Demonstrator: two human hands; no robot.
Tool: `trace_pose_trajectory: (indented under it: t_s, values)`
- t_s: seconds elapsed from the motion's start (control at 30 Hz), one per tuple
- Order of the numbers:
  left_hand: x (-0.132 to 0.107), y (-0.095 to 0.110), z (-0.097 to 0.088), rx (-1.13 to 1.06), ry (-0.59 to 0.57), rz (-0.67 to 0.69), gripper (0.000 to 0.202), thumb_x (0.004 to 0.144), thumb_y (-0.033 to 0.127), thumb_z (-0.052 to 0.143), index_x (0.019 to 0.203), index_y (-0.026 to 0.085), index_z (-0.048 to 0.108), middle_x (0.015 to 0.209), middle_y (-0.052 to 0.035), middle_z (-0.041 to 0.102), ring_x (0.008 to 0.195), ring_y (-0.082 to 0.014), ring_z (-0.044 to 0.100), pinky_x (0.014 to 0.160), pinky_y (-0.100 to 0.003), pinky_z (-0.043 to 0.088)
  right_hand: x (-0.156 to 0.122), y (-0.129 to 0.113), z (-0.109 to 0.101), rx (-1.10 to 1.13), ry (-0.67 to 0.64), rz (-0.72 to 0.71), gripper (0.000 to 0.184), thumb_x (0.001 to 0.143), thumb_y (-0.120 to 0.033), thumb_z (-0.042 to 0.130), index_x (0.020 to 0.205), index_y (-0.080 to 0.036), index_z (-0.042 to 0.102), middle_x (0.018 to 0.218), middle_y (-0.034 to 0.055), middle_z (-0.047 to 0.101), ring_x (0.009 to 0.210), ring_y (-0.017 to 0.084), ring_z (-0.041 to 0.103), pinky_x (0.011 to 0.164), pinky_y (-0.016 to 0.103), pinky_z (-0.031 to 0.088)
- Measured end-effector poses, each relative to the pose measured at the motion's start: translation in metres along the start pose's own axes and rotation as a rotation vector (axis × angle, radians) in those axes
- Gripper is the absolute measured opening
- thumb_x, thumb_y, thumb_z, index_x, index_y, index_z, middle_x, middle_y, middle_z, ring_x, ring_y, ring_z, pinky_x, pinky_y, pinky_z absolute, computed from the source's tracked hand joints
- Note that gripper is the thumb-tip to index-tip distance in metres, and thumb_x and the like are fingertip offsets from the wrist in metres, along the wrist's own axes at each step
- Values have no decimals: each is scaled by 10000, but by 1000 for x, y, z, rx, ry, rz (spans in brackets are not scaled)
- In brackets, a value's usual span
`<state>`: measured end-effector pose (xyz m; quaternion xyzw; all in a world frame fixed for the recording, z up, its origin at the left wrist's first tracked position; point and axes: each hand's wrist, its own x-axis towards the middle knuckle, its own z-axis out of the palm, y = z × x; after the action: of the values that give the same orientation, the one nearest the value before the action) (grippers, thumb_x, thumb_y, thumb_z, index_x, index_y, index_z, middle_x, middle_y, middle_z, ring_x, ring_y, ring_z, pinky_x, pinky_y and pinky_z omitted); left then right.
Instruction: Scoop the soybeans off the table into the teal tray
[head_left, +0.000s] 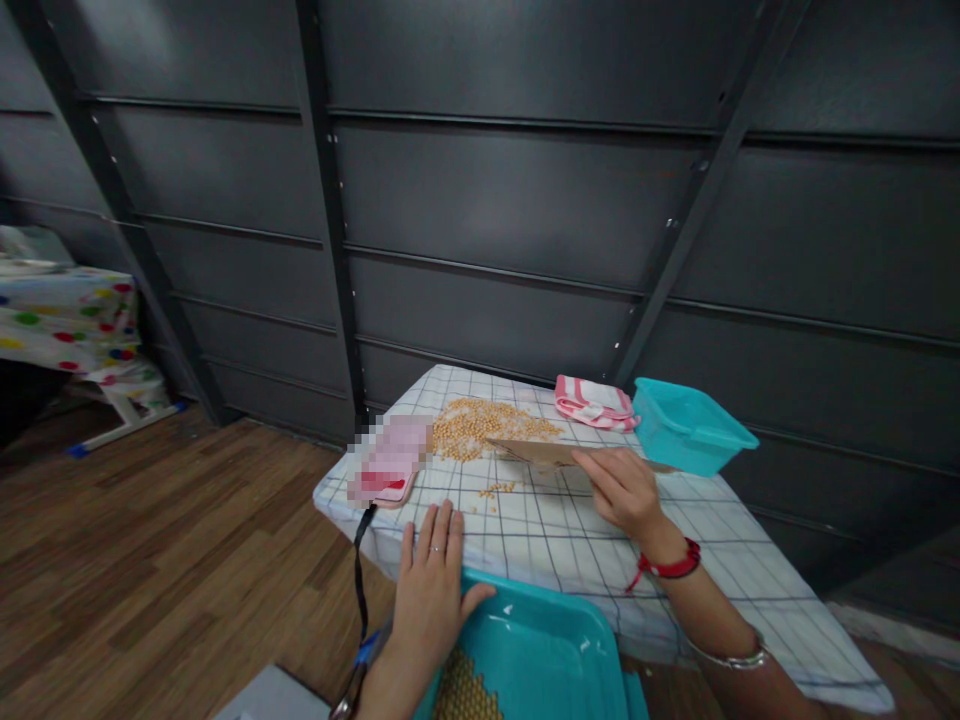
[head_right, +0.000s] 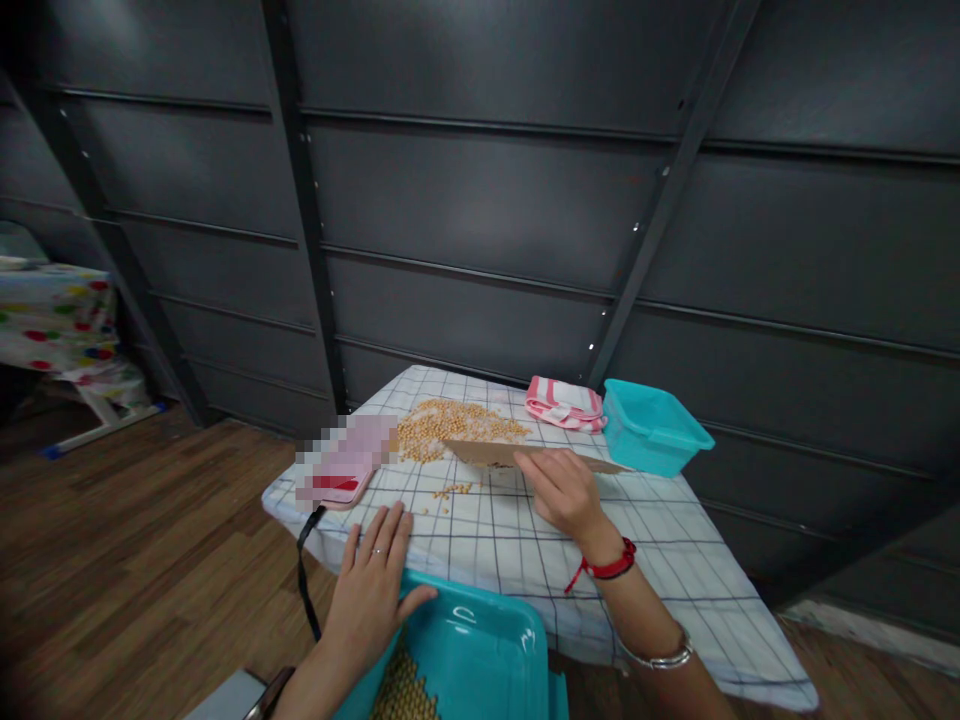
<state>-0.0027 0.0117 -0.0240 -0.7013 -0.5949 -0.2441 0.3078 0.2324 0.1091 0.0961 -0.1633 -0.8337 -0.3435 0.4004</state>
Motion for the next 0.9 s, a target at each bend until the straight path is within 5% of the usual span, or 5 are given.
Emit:
trace_pose_trajectory:
  t_s: [0.9]
  values:
    - [4,4,1,32,-32,10,798,711,697,246,1224,112,423,1251,-137,487,1159,-281,380,980,-459,224,-4,9,-41,6,-229,1,387,716,4,336,1017,-144,529,743,60,578,703,167,496,585,301,407]
